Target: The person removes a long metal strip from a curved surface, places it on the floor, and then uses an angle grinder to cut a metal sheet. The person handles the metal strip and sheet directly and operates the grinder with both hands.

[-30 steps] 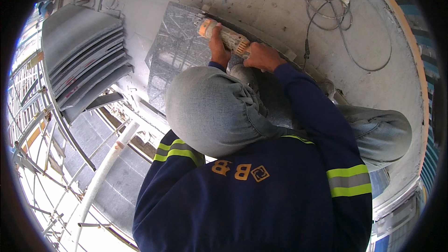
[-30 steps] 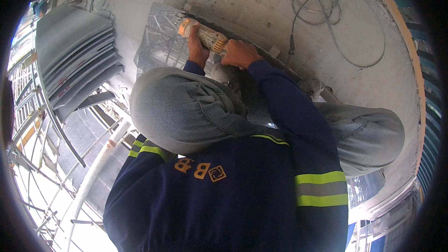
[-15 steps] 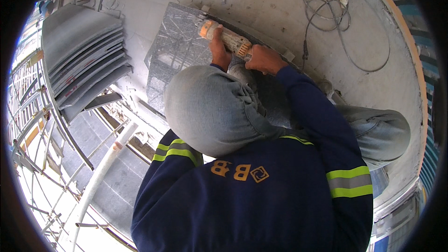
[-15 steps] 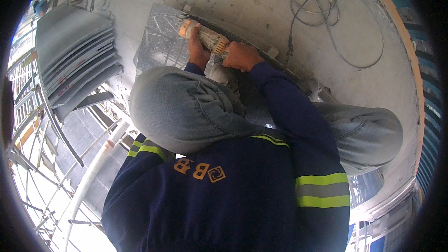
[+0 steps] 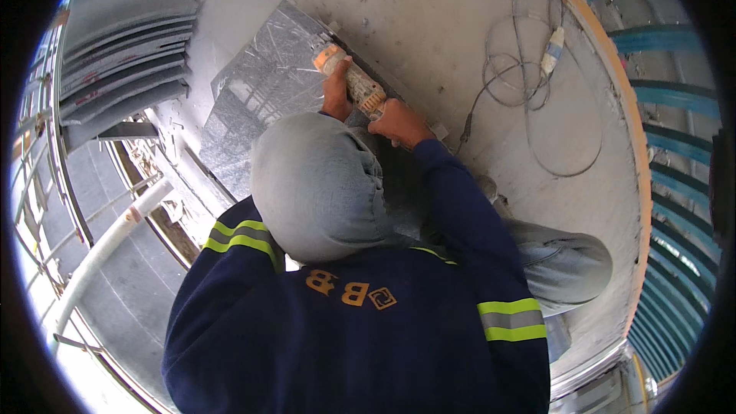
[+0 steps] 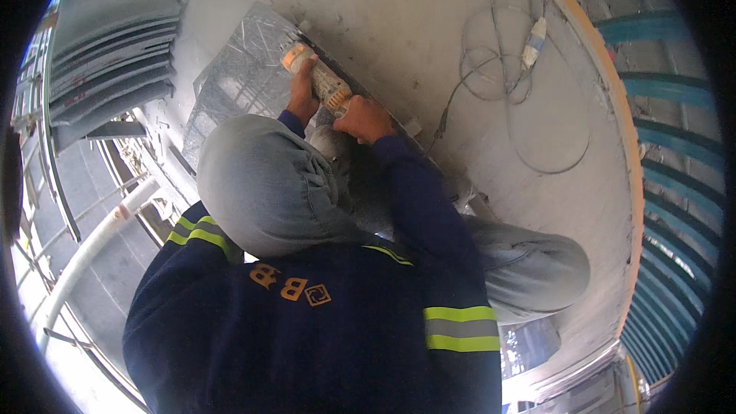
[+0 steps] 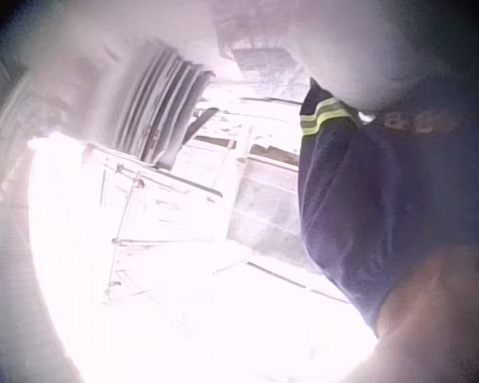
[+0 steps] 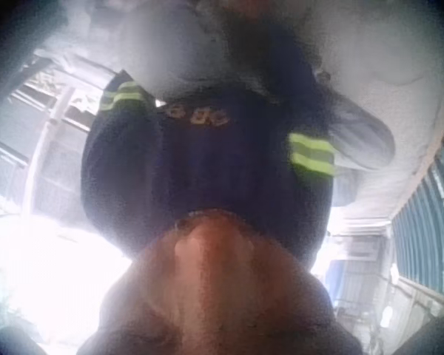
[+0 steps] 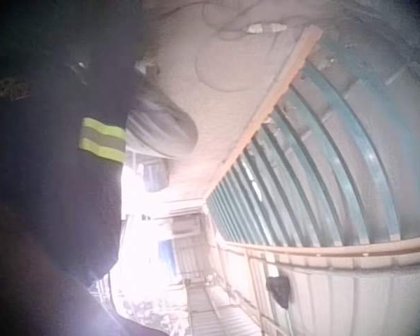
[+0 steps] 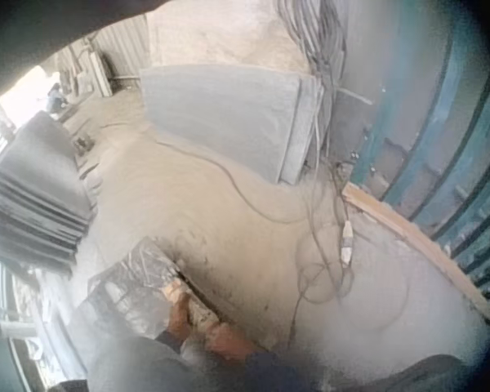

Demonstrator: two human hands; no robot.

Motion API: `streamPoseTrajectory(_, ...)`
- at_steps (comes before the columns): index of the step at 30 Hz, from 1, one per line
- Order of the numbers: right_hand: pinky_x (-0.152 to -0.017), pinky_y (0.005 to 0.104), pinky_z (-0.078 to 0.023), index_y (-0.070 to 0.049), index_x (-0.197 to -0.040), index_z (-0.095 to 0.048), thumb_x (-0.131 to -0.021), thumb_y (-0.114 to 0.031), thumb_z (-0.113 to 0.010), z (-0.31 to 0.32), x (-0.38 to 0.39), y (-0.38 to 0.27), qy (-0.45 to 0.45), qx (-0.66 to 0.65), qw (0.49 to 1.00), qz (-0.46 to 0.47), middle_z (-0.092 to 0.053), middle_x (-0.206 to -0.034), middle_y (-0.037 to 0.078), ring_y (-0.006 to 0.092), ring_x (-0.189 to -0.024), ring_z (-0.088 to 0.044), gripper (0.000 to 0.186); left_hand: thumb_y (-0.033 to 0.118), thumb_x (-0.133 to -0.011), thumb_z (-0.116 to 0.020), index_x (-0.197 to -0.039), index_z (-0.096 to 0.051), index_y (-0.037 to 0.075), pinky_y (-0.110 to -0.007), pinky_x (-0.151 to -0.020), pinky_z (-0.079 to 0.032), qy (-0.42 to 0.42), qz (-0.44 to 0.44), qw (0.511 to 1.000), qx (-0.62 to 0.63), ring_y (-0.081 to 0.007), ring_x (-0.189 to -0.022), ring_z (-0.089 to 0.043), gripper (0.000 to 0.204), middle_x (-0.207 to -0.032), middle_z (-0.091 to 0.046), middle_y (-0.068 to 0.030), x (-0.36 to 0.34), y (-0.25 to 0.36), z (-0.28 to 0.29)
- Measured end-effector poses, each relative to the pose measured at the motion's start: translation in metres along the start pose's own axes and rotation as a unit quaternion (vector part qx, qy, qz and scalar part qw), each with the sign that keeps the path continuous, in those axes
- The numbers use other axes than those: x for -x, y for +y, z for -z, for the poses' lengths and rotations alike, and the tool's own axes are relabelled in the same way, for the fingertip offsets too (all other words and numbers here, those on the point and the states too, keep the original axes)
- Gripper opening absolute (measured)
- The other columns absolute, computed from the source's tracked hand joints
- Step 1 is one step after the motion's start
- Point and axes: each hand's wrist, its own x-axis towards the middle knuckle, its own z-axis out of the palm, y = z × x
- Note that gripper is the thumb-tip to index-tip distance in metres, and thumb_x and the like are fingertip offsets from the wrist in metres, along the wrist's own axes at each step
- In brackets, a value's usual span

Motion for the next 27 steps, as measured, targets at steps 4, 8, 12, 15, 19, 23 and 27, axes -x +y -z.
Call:
streamPoseTrajectory(4,-0.065,0.0395,-0.057,0.007,-0.102,-0.068,-0.070,-0.032,-0.074,-0.013,-0.008,0.016,0.051,0.040,0.997,0.033,-0.073,-0.080,0.019,0.0277,-0.062,-0.072,0.051,0.028,-0.087,-0.075,-0.116,-0.059,0.004,-0.044,-0.072,-0.057,-0.011,-0.025,1.000,-0.011,-0.0264,-0.081,-0.067,0.041,-0.093,-0.064,-0.0094,0.005,-0.003,0.002)
streamPoseTrajectory(8,-0.065,0.0388,-0.057,0.007,-0.102,-0.068,-0.070,-0.032,-0.074,-0.003,0.008,0.004,0.023,0.016,0.999,0.018,-0.072,-0.078,0.020,0.0274,-0.062,-0.071,0.051,0.028,-0.088,-0.075,-0.117,-0.057,0.004,-0.044,-0.073,-0.057,0.037,-0.017,0.999,-0.014,-0.0268,-0.080,-0.067,0.042,-0.093,-0.064,-0.0098,0.008,-0.005,0.000)
streamPoseTrajectory(12,-0.065,0.0399,-0.056,0.008,-0.103,-0.067,-0.070,-0.032,-0.074,0.002,0.014,0.004,0.033,0.023,0.999,0.024,-0.072,-0.078,0.021,0.0288,-0.062,-0.071,0.053,0.029,-0.090,-0.073,-0.117,-0.056,0.007,-0.045,-0.076,-0.058,0.013,0.011,1.000,-0.008,-0.0271,-0.082,-0.067,0.039,-0.094,-0.063,-0.0093,0.014,-0.004,-0.003)
streamPoseTrajectory(15,-0.065,0.0405,-0.056,0.010,-0.104,-0.066,-0.070,-0.032,-0.075,0.009,0.020,0.000,0.008,0.005,1.000,0.013,-0.072,-0.079,0.022,0.0301,-0.062,-0.071,0.055,0.029,-0.090,-0.073,-0.118,-0.056,0.006,-0.045,-0.077,-0.058,0.007,0.012,1.000,-0.012,-0.0275,-0.084,-0.067,0.040,-0.096,-0.063,-0.0095,0.020,-0.001,-0.009)
streamPoseTrajectory(19,-0.065,0.0406,-0.056,0.012,-0.103,-0.066,-0.070,-0.032,-0.075,0.005,0.017,0.001,0.023,0.011,1.000,0.014,-0.072,-0.080,0.023,0.0306,-0.062,-0.071,0.055,0.029,-0.090,-0.072,-0.119,-0.056,0.006,-0.045,-0.078,-0.059,-0.016,0.018,1.000,-0.002,-0.0276,-0.086,-0.068,0.040,-0.097,-0.063,-0.0098,0.023,0.002,-0.010)
streamPoseTrajectory(23,-0.064,0.0406,-0.056,0.011,-0.103,-0.066,-0.071,-0.032,-0.075,-0.003,0.003,0.009,0.037,0.023,0.999,0.026,-0.072,-0.081,0.023,0.0299,-0.060,-0.071,0.055,0.030,-0.091,-0.071,-0.119,-0.056,0.007,-0.045,-0.078,-0.058,-0.010,0.021,1.000,-0.010,-0.0268,-0.085,-0.068,0.040,-0.096,-0.063,-0.0091,0.014,0.001,-0.007)
streamPoseTrajectory(27,-0.064,0.0402,-0.056,0.011,-0.103,-0.066,-0.071,-0.031,-0.075,-0.006,-0.002,0.008,0.039,0.035,0.998,0.028,-0.072,-0.082,0.023,0.0289,-0.058,-0.070,0.054,0.030,-0.091,-0.071,-0.119,-0.055,0.007,-0.044,-0.078,-0.058,-0.014,0.005,1.000,-0.014,-0.0264,-0.083,-0.067,0.039,-0.095,-0.063,-0.0085,0.007,0.000,-0.001)
